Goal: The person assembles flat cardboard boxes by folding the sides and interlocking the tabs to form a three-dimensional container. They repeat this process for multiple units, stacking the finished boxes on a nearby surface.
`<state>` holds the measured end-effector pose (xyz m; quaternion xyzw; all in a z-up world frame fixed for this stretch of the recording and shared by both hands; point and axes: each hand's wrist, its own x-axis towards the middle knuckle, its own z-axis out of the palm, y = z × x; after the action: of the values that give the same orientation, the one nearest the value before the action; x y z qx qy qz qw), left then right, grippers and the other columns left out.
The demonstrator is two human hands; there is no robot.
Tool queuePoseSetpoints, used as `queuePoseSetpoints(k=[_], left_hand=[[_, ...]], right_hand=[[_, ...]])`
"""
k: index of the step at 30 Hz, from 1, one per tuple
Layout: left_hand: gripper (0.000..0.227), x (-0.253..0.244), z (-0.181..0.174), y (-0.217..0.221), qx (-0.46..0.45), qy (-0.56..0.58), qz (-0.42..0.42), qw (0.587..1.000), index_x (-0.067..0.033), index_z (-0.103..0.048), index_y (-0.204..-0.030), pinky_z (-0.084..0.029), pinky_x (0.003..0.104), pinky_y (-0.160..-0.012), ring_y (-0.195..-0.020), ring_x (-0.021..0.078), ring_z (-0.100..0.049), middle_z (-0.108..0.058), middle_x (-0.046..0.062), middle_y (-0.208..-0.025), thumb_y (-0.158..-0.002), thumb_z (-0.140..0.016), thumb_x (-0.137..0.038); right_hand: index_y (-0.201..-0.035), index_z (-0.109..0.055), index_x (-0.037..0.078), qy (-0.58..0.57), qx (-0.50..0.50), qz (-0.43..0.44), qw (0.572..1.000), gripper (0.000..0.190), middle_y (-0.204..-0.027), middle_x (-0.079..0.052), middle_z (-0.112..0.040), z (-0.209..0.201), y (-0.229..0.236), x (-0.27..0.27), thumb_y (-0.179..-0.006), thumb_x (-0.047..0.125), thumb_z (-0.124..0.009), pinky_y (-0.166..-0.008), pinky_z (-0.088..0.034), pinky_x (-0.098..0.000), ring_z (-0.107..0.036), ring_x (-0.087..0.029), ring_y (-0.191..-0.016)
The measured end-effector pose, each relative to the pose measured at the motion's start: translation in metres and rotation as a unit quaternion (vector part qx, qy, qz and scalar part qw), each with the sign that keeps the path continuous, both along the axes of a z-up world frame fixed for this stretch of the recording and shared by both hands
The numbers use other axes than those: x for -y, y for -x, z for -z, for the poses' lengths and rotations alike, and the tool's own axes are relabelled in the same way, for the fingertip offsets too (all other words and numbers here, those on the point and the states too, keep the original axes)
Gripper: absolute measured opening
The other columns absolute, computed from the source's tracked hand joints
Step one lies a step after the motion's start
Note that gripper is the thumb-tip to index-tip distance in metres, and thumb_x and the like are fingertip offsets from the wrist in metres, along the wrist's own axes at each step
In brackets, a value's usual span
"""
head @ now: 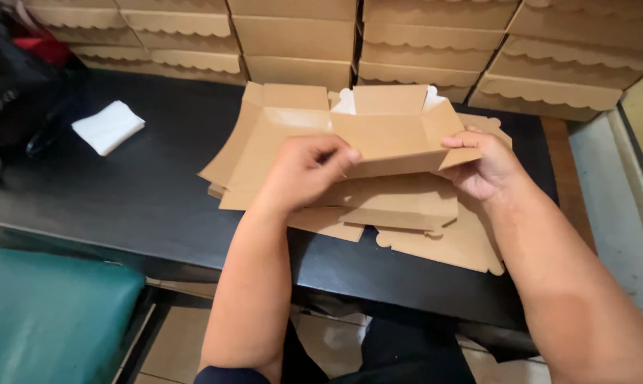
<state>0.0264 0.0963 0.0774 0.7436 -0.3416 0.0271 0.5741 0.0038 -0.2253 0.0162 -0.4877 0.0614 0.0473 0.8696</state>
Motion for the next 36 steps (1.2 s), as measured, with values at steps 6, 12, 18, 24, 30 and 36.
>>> queuePoseSetpoints(k=[6, 12, 18, 24, 30, 36], left_hand=[[0.014, -0.016, -0.031, 0.044, 0.223, 0.296, -0.202, 0.907, -0.0022, -0.065, -0.094, -0.052, 0.028, -0.075, -0.079, 0.0141, -0.064, -0.068, 0.008, -0.088, -0.1, -0.063, -0.015], [0.019, -0.001, 0.017, 0.065, 0.083, -0.091, -0.107, 0.987, -0.0021, -0.073, -0.095, -0.055, 0.036, -0.077, -0.084, 0.0292, -0.07, -0.072, 0.016, -0.089, -0.095, -0.066, -0.02], [0.043, -0.017, 0.091, -0.02, -0.118, -0.112, -0.123, 0.979, -0.0025, -0.07, -0.122, -0.059, 0.036, -0.091, -0.106, 0.0273, -0.074, -0.077, 0.016, -0.113, -0.084, -0.07, -0.021], [0.069, -0.032, 0.045, -0.024, -0.256, 0.373, 0.038, 0.891, -0.0002, -0.045, -0.154, -0.051, 0.047, -0.104, -0.128, 0.0339, -0.058, -0.053, 0.022, -0.149, -0.105, -0.06, -0.046], [0.094, -0.025, -0.019, 0.001, -0.365, 0.46, 0.253, 0.769, -0.0092, -0.038, -0.161, -0.048, 0.047, -0.114, -0.14, 0.0333, -0.052, -0.05, 0.016, -0.156, -0.097, -0.034, -0.078], [0.096, 0.031, -0.021, -0.049, -0.283, 0.235, 0.156, 0.917, -0.0077, -0.041, -0.159, -0.046, 0.039, -0.113, -0.143, 0.0246, -0.05, -0.049, 0.01, -0.159, -0.093, -0.046, -0.078]], right_hand=[[-0.128, -0.058, -0.013, -0.151, 0.027, 0.009, 0.988, 0.036, -0.126, -0.025, -0.063, 0.013, -0.006, 0.019, -0.096, 0.004, -0.055, -0.09, -0.063, -0.0383, -0.07, -0.038, -0.111], [-0.127, -0.064, -0.011, -0.236, 0.029, 0.037, 0.971, 0.04, -0.124, -0.03, -0.068, 0.004, -0.006, 0.024, -0.101, 0.018, -0.058, -0.072, -0.068, -0.0318, -0.071, -0.048, -0.106], [-0.136, -0.05, -0.014, -0.28, 0.066, -0.067, 0.955, 0.044, -0.133, -0.025, -0.061, 0.023, -0.01, 0.065, -0.096, 0.004, -0.053, -0.092, -0.061, -0.0392, -0.069, -0.037, -0.118], [-0.156, -0.039, -0.014, -0.092, 0.138, -0.062, 0.984, 0.07, -0.147, -0.028, -0.057, -0.007, 0.008, 0.074, -0.09, 0.006, -0.053, -0.109, -0.052, -0.0429, -0.062, -0.036, -0.131], [-0.157, -0.045, -0.007, -0.164, 0.203, -0.021, 0.965, 0.066, -0.152, -0.024, -0.056, -0.02, 0.018, 0.082, -0.095, 0.014, -0.054, -0.119, -0.046, -0.0467, -0.06, -0.038, -0.136], [-0.15, -0.053, 0.002, -0.127, 0.184, 0.061, 0.973, 0.065, -0.145, -0.016, -0.062, -0.03, 0.019, 0.058, -0.105, 0.048, -0.056, -0.116, -0.046, -0.044, -0.062, -0.031, -0.133]])
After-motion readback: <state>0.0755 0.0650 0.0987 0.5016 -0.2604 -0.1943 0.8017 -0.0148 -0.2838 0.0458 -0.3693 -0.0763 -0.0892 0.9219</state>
